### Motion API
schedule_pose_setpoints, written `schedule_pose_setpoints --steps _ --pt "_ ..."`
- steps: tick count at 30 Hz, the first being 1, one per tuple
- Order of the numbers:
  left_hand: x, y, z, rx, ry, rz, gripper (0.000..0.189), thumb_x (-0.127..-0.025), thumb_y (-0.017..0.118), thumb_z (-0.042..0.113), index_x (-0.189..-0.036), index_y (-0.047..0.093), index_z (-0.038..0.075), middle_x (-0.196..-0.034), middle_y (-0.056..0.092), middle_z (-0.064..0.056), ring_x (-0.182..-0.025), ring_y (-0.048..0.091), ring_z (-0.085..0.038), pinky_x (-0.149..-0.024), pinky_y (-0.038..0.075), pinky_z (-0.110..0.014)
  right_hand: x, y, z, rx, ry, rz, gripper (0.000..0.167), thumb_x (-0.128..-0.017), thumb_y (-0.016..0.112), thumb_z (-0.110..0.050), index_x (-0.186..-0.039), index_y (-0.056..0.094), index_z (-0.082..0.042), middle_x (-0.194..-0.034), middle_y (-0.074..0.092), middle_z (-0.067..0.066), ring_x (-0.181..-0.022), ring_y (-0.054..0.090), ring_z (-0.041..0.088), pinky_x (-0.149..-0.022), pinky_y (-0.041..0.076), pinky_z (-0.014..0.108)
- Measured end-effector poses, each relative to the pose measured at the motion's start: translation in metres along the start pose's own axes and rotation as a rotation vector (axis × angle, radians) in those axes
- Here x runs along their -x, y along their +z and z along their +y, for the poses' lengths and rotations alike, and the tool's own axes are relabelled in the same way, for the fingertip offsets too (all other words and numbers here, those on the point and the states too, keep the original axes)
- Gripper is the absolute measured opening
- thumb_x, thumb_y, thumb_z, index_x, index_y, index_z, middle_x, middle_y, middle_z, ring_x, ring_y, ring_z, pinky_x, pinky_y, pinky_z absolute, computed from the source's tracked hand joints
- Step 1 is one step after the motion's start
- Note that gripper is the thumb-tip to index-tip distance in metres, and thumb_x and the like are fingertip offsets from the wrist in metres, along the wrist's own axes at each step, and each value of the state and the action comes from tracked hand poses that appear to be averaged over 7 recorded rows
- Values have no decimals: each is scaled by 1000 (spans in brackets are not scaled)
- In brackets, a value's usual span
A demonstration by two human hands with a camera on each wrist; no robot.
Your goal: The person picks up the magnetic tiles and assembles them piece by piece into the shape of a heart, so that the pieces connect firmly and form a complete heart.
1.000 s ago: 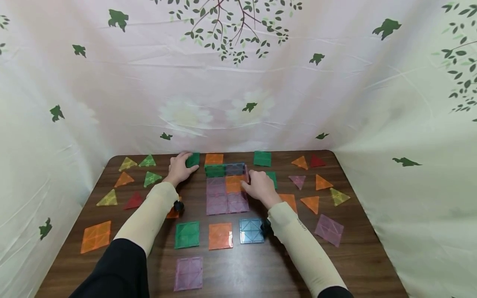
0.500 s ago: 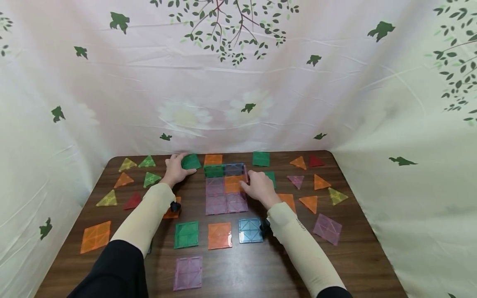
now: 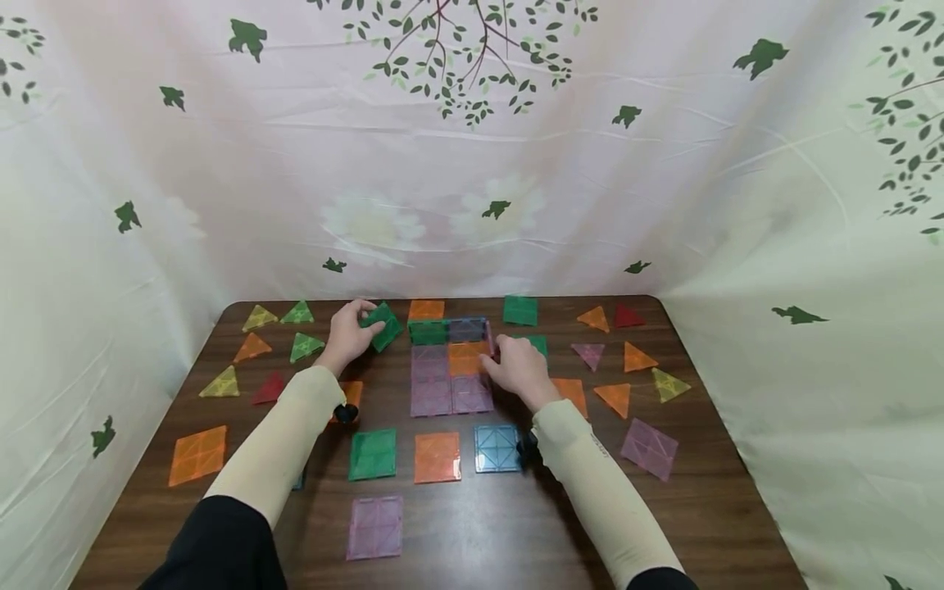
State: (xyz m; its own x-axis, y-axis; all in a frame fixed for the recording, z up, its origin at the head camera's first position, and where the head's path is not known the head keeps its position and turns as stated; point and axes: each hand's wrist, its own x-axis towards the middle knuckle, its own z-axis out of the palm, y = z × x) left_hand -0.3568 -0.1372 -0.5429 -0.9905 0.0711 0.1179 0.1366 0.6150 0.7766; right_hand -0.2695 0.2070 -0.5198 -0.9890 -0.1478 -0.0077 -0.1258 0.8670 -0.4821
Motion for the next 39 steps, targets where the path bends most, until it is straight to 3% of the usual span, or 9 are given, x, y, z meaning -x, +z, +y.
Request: schedule_pose_setpoints --steps 8,13,16,20,31,39 --pt "33 -1 30 56 15 52 21 -99 68 10 -119 62 6 -108 66 -14 -97 60 -31 -88 53 -48 2 -5 -4 13 -6 -7 30 -101 71 -39 -101 65 -10 -72 63 4 -57 57 19 -49 50 31" --pt "58 14 46 42 34 48 23 -96 67 10 -118 65 5 -109 68 -12 -97 62 -29 -86 54 -46 7 -2 -1 12 8 -22 29 -100 71 -36 -102 65 -8 -72 64 3 -57 58 19 -48 49 31" --pt "67 22 57 8 78 45 24 -93 67 9 -116 67 3 -104 68 -11 -93 62 -29 -84 54 -45 7 -3 0 8 -1 -4 27 -100 72 -35 -100 65 -9 -70 63 3 -56 58 18 -48 49 32" --pt "71 33 64 -36 105 88 24 -89 69 10 -112 67 4 -91 64 -7 -84 59 -26 -78 54 -43 3 -3 0 15 -20 19 26 -100 72 -34 -96 65 -9 -69 62 3 -56 57 19 -49 49 32" --pt "81 55 61 -65 92 217 28 -92 77 8 -116 65 3 -72 59 -3 -62 57 -17 -64 56 -41 5 5 -7 8 -4 21 26 -100 73 -34 -97 67 -10 -73 65 4 -58 59 20 -50 51 33" --pt "78 54 64 -2 18 162 40 -96 76 30 -124 62 4 -82 65 -6 -72 63 -24 -73 57 -45 7 3 -7 13 -10 17 27 -101 71 -36 -97 66 -10 -72 64 3 -58 58 18 -51 50 31"
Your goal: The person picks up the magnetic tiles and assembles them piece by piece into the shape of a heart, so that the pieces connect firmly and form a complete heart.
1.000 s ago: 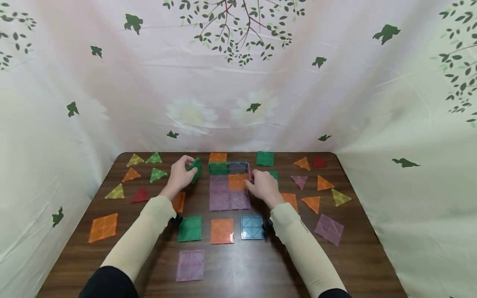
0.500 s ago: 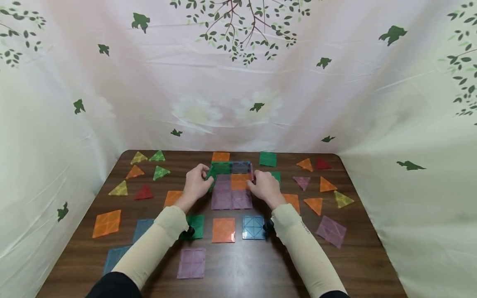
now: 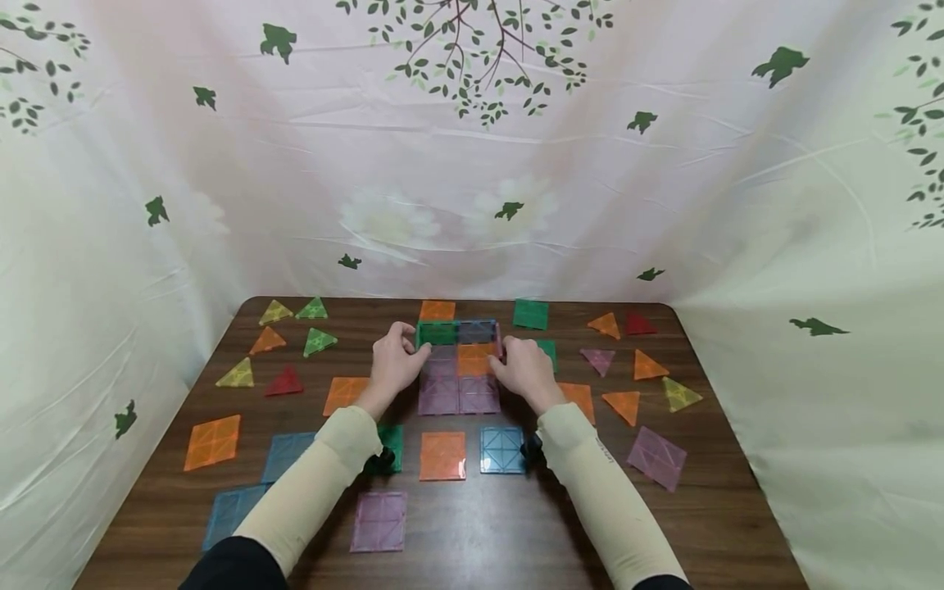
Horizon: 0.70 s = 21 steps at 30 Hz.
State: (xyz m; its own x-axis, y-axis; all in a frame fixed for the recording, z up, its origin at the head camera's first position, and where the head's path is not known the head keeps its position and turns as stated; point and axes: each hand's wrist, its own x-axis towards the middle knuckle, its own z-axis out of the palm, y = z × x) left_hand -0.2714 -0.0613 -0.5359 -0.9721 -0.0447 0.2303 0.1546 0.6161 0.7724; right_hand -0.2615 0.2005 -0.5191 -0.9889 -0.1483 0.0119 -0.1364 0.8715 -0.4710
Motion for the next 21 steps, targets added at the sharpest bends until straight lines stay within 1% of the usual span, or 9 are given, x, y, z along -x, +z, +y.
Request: schedule_pose_setpoints --steps 2,5,6,8,10,12,14,18,21 --pt "-4 -1 1 8 -26 -4 47 -98 72 41 -126 61 5 -85 67 -7 -76 65 -25 -76 58 -46 -2 -3 1 -1 -2 3 27 -101 71 -36 -96 66 -10 -71 64 3 -57 58 18 -50 50 31" --pt "-15 -5 -1 35 -56 45 51 -100 65 53 -124 63 7 -90 70 -7 -84 67 -26 -81 57 -47 -5 -7 3 -1 -5 4 27 -101 70 -36 -96 67 -9 -70 64 3 -56 58 18 -50 49 31" --pt "-20 -7 -4 50 -63 74 50 -101 63 53 -122 64 8 -91 71 -6 -86 68 -26 -83 56 -47 -6 -8 3 -1 -6 2 27 -101 70 -36 -97 67 -9 -71 64 3 -57 58 18 -50 50 31" --pt "-31 -11 -9 101 -48 125 46 -102 63 51 -119 67 8 -94 73 -8 -90 69 -27 -86 55 -47 -8 -9 4 -3 -10 2 27 -101 70 -36 -98 67 -9 -72 65 3 -58 58 18 -50 50 31" --pt "-43 -15 -15 151 -16 133 39 -103 64 44 -117 68 8 -99 74 -9 -95 70 -28 -89 55 -47 -9 -10 5 -2 -11 2 27 -101 70 -36 -99 67 -9 -74 66 3 -59 59 19 -51 50 32" --pt "-54 -18 -22 197 18 91 35 -104 65 37 -119 68 6 -105 73 -11 -99 69 -29 -92 55 -47 -11 -9 6 -4 -9 6 26 -101 70 -35 -100 67 -10 -75 66 3 -59 59 19 -51 51 32" --pt "-63 -19 -30 212 44 13 34 -105 66 33 -123 68 4 -110 72 -12 -103 68 -30 -94 55 -48 -11 -9 6 -7 -2 6 25 -101 71 -35 -100 67 -11 -76 67 3 -60 60 19 -51 51 32" --pt "-76 -15 -47 143 69 -125 36 -105 66 26 -132 65 2 -121 69 -14 -111 65 -31 -99 52 -50 -11 -7 7 -20 -8 2 26 -101 71 -36 -102 66 -10 -78 68 3 -60 60 18 -50 52 32" --pt "-82 -6 -58 76 106 -208 40 -106 65 23 -139 61 2 -133 66 -15 -124 61 -33 -106 49 -52 -10 -6 10 -27 -19 9 26 -101 71 -36 -103 66 -10 -77 67 3 -58 59 19 -49 50 32"
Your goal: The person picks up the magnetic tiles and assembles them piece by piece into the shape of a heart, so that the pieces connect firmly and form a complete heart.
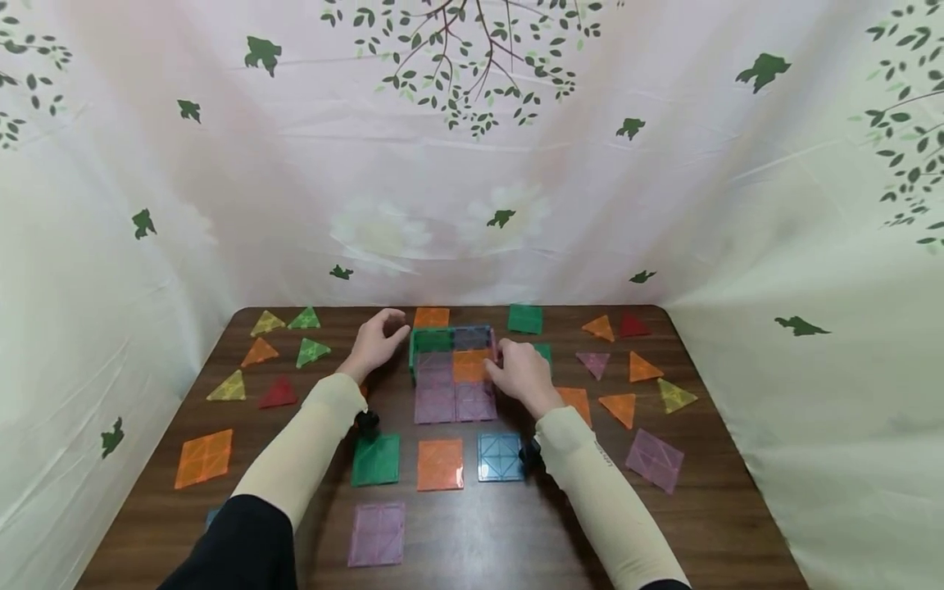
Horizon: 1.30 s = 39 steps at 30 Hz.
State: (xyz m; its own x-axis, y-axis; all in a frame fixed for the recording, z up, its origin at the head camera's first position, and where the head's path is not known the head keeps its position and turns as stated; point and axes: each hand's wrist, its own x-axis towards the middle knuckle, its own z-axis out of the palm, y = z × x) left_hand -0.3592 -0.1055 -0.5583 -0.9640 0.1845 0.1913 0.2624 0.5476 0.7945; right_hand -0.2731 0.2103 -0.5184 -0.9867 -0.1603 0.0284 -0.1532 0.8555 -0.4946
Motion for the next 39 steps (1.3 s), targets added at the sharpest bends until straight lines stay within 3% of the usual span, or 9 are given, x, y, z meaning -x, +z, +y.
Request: schedule_pose_setpoints --steps 4,9,16,20,24,28,32,35,39 --pt "-18 5 -10 -71 52 -113 48 -107 63 22 -149 53 2 -149 57 -17 -142 49 -36 -117 40 -54 -3 -1 -2 -6 14 8 25 -100 72 -34 -101 66 -10 -74 65 2 -56 57 18 -48 49 32" --pt "-37 8 -14 -183 75 -193 54 -108 62 21 -158 45 6 -160 47 -15 -151 32 -41 -121 33 -56 -6 2 -9 -27 31 17 25 -100 73 -35 -102 67 -11 -75 65 1 -56 57 17 -48 50 32" --pt "-42 11 -11 -350 46 -339 64 -108 59 14 -167 32 18 -173 28 -6 -156 17 -47 -122 24 -64 -3 6 -7 -21 25 19 25 -99 73 -36 -100 68 -11 -75 66 0 -57 57 16 -49 49 32" --pt "-45 8 -8 -368 40 -353 64 -107 61 13 -165 35 15 -171 31 -9 -151 22 -47 -119 27 -63 -6 4 -7 -12 23 12 24 -99 73 -36 -97 68 -13 -72 65 -1 -55 57 16 -48 49 32" --pt "-47 6 -9 -342 19 -295 64 -103 68 17 -161 43 15 -162 39 -19 -142 33 -46 -114 36 -60 -9 2 -8 -8 21 6 23 -99 74 -35 -97 68 -13 -72 64 -1 -55 57 16 -48 49 32" --pt "-38 3 -9 -255 -32 -156 71 -91 81 19 -155 51 11 -146 44 -25 -129 46 -42 -108 45 -54 -5 1 -8 -23 6 -10 24 -100 73 -34 -99 68 -11 -72 65 0 -54 57 17 -47 49 32" --pt "-28 -1 -6 -198 -79 -42 74 -79 92 16 -144 59 2 -138 48 -25 -125 48 -38 -106 48 -51 -2 0 -6 -33 1 -10 24 -100 73 -34 -100 68 -10 -71 64 1 -53 57 17 -46 48 32" --pt "-20 -3 -5 -155 -140 6 63 -81 92 14 -135 63 -1 -133 52 -25 -122 50 -38 -103 50 -51 0 -1 -4 -39 5 -21 25 -100 73 -35 -101 69 -10 -72 64 1 -54 57 17 -47 49 32" --pt "-12 -5 -3 -85 -192 52 40 -93 82 13 -126 64 2 -123 63 -22 -111 61 -36 -91 58 -47 2 -3 -2 -37 -1 -29 25 -100 72 -36 -99 69 -11 -71 64 1 -54 57 17 -47 49 32"
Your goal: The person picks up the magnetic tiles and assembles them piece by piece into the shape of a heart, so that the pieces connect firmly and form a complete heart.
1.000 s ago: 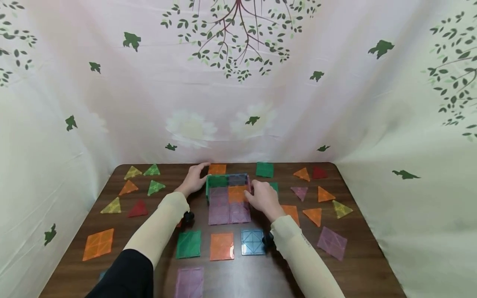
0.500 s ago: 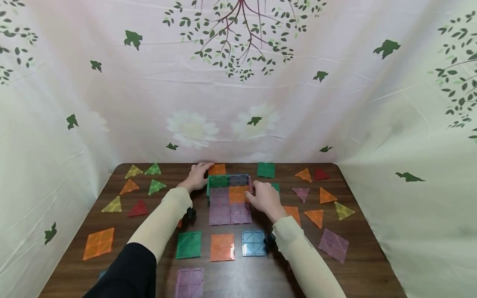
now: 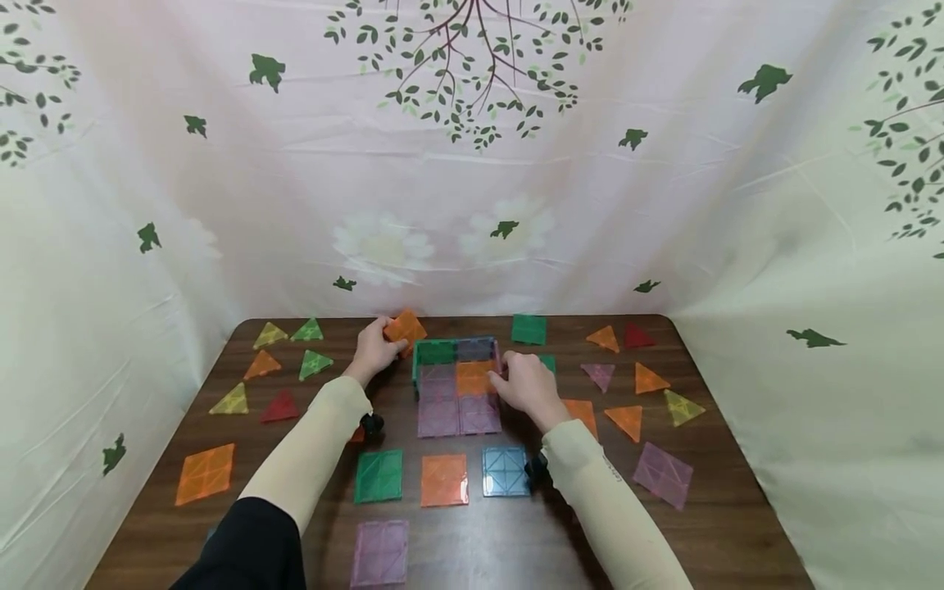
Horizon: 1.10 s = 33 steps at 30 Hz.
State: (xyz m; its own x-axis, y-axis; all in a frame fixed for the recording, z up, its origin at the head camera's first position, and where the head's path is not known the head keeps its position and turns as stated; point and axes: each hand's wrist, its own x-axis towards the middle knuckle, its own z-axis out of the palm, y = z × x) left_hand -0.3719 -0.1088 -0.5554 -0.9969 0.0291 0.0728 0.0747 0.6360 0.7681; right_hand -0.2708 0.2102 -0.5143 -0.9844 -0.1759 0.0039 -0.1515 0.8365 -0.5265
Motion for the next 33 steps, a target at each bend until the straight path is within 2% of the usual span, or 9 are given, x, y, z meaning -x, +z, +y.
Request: schedule_pose_setpoints --steps 2,5,10,15,18,22,26,29,33 --pt "3 -1 -1 29 6 20 33 -96 78 13 -123 64 3 -120 67 -20 -106 66 -35 -86 61 -46 0 1 0 1 -7 7 25 -101 72 -35 -98 69 -10 -70 64 1 -54 57 18 -47 48 32" --pt "9 -5 0 74 22 58 29 -96 77 13 -121 65 4 -118 70 -20 -104 67 -35 -83 62 -46 1 0 -1 0 -15 16 25 -100 72 -34 -98 69 -9 -70 64 1 -54 57 18 -47 48 32" --pt "20 -14 5 137 16 153 25 -97 77 15 -118 67 5 -115 72 -19 -96 72 -33 -76 63 -43 2 -1 -3 -8 -9 -1 25 -100 72 -34 -100 69 -10 -72 66 1 -56 58 18 -48 50 32" --pt "36 -28 14 244 7 223 22 -99 74 17 -116 66 5 -110 71 -18 -88 75 -32 -68 63 -39 2 -3 -4 15 -32 13 27 -101 70 -36 -99 69 -9 -72 66 1 -54 57 17 -46 48 33" --pt "51 -38 23 241 31 238 20 -98 75 19 -110 65 7 -106 69 -16 -88 74 -31 -69 63 -42 3 -3 -4 34 -34 25 28 -101 70 -38 -97 69 -10 -72 66 1 -55 57 17 -47 47 34" --pt "74 -47 33 151 117 232 20 -96 77 20 -95 60 10 -98 71 -11 -86 71 -26 -69 61 -40 3 -1 -3 37 -15 9 28 -101 70 -39 -97 69 -12 -74 66 1 -56 57 17 -48 47 34" --pt "100 -49 47 90 241 243 29 -92 77 15 -79 50 12 -79 66 -7 -72 65 -23 -61 55 -35 2 -1 -2 21 -23 10 27 -101 70 -38 -98 69 -11 -70 65 1 -55 57 18 -48 47 35" --pt "120 -42 58 75 319 278 34 -87 76 11 -72 45 13 -71 55 -5 -67 57 -21 -57 48 -31 1 -2 -2 18 -32 10 28 -102 69 -38 -100 70 -10 -68 65 1 -54 57 19 -47 47 35" --pt "147 -22 65 87 420 317 35 -81 76 5 -68 44 12 -69 51 -2 -65 57 -17 -55 48 -25 0 -4 -2 22 -30 4 30 -102 69 -39 -104 70 -9 -74 67 2 -56 58 19 -48 48 35"
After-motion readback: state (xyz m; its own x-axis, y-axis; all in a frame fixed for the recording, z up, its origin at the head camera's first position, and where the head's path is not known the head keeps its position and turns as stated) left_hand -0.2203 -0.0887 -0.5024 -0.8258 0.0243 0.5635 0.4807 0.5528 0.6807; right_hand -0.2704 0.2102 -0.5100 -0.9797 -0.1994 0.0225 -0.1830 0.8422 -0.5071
